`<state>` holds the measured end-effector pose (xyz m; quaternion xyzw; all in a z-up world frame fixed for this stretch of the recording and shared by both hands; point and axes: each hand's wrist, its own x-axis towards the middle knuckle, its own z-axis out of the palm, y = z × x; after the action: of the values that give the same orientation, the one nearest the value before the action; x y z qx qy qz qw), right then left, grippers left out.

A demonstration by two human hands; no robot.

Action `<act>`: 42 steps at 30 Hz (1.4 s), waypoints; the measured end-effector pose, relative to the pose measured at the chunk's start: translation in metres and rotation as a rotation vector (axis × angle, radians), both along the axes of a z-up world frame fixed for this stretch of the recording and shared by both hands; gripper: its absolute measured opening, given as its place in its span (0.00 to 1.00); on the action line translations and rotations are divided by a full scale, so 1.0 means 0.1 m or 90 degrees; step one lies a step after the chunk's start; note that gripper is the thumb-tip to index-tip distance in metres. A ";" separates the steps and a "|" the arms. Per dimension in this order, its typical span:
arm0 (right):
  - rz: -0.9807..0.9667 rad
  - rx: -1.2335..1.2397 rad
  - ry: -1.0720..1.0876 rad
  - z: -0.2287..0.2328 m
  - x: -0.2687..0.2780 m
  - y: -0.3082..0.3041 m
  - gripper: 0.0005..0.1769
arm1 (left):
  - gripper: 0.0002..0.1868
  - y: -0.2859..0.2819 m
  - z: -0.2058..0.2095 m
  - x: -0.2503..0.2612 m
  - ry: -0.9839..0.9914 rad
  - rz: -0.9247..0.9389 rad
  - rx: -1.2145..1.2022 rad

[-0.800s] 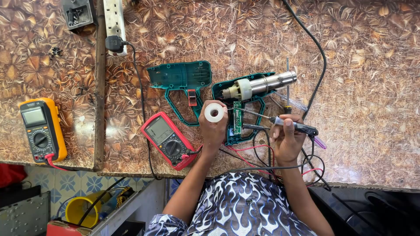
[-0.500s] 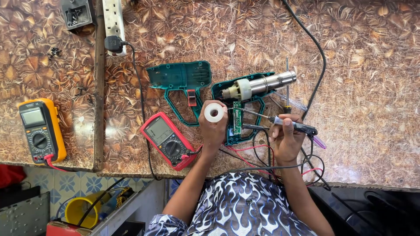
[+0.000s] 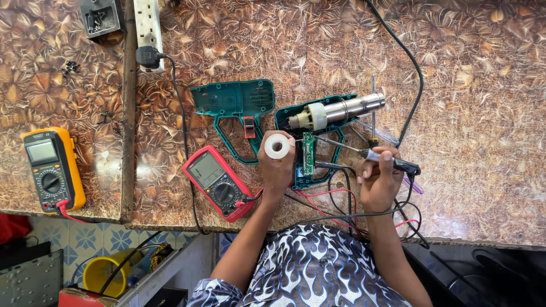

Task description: The person uses a soldering iron to apply solder to a circuit board inside a disassembled power drill. They hold a roll of solder wire in one hand while manipulating the iron with the other, working on the green PCB and its components.

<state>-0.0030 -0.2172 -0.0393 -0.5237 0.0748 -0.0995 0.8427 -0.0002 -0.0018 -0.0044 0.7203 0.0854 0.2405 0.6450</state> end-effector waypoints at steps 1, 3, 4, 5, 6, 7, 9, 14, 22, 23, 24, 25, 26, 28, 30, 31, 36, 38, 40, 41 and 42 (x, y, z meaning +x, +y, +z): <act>0.000 0.000 0.000 -0.01 0.02 -0.02 0.15 | 0.03 0.00 0.00 0.00 0.000 0.000 0.000; 0.010 0.006 -0.002 -0.02 0.05 -0.06 0.13 | 0.03 0.01 -0.01 0.00 -0.003 -0.003 -0.006; 0.010 0.006 0.000 -0.01 0.05 -0.07 0.13 | 0.03 0.01 0.01 0.00 -0.001 -0.003 -0.006; 0.009 0.005 0.000 0.00 0.06 -0.08 0.12 | 0.03 0.00 0.02 0.00 -0.003 -0.007 -0.002; 0.009 0.003 0.000 0.02 0.07 -0.08 0.11 | 0.03 0.00 0.04 0.00 -0.004 -0.011 0.003; 0.009 0.003 0.001 0.02 0.07 -0.10 0.11 | 0.03 0.00 0.07 0.01 -0.003 -0.011 0.003; 0.004 -0.043 -0.001 0.03 0.08 -0.15 0.11 | 0.03 -0.02 0.14 0.02 -0.009 -0.022 0.023; 0.043 -0.118 -0.061 -0.02 0.12 -0.31 0.12 | 0.06 -0.02 0.14 0.06 -0.013 -0.020 0.062; 0.120 -0.117 -0.119 -0.12 0.17 -0.41 0.17 | 0.08 -0.02 0.30 0.10 0.026 -0.055 0.060; 0.129 -0.116 -0.140 -0.06 0.18 -0.38 0.15 | 0.09 -0.02 0.32 0.10 0.025 -0.064 0.066; 0.137 -0.114 -0.161 0.00 0.19 -0.36 0.14 | 0.10 -0.02 0.33 0.09 0.024 -0.072 0.072; 0.136 -0.113 -0.155 -0.02 0.18 -0.37 0.14 | 0.10 -0.01 0.35 0.10 0.029 -0.074 0.072; 0.144 -0.102 -0.161 -0.03 0.18 -0.38 0.13 | 0.10 -0.01 0.37 0.11 0.030 -0.081 0.086; 0.150 -0.090 -0.161 -0.02 0.17 -0.38 0.13 | 0.10 0.02 0.39 0.11 0.037 -0.091 0.099; 0.152 -0.047 -0.179 0.01 0.20 -0.36 0.12 | 0.13 0.07 0.40 0.13 0.042 -0.129 0.124; 0.152 -0.046 -0.175 0.04 0.21 -0.36 0.12 | 0.13 0.10 0.41 0.16 0.047 -0.130 0.124; 0.194 0.009 -0.209 0.18 0.30 -0.32 0.07 | 0.12 0.26 0.45 0.27 0.044 -0.229 0.115; 0.198 -0.002 -0.218 0.08 0.29 -0.35 0.07 | 0.12 0.25 0.47 0.28 0.053 -0.247 0.114; 0.200 -0.012 -0.227 0.00 0.28 -0.38 0.06 | 0.12 0.25 0.48 0.31 0.062 -0.267 0.115; 0.209 -0.025 -0.230 -0.02 0.28 -0.39 0.05 | 0.12 0.25 0.47 0.32 0.065 -0.275 0.132; 0.218 -0.038 -0.234 -0.05 0.27 -0.41 0.05 | 0.11 0.25 0.47 0.33 0.068 -0.284 0.149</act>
<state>0.0240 -0.2582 -0.0442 -0.5264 -0.1719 -0.0512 0.8311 0.0330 0.0234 0.0428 0.8027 -0.0696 0.0621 0.5891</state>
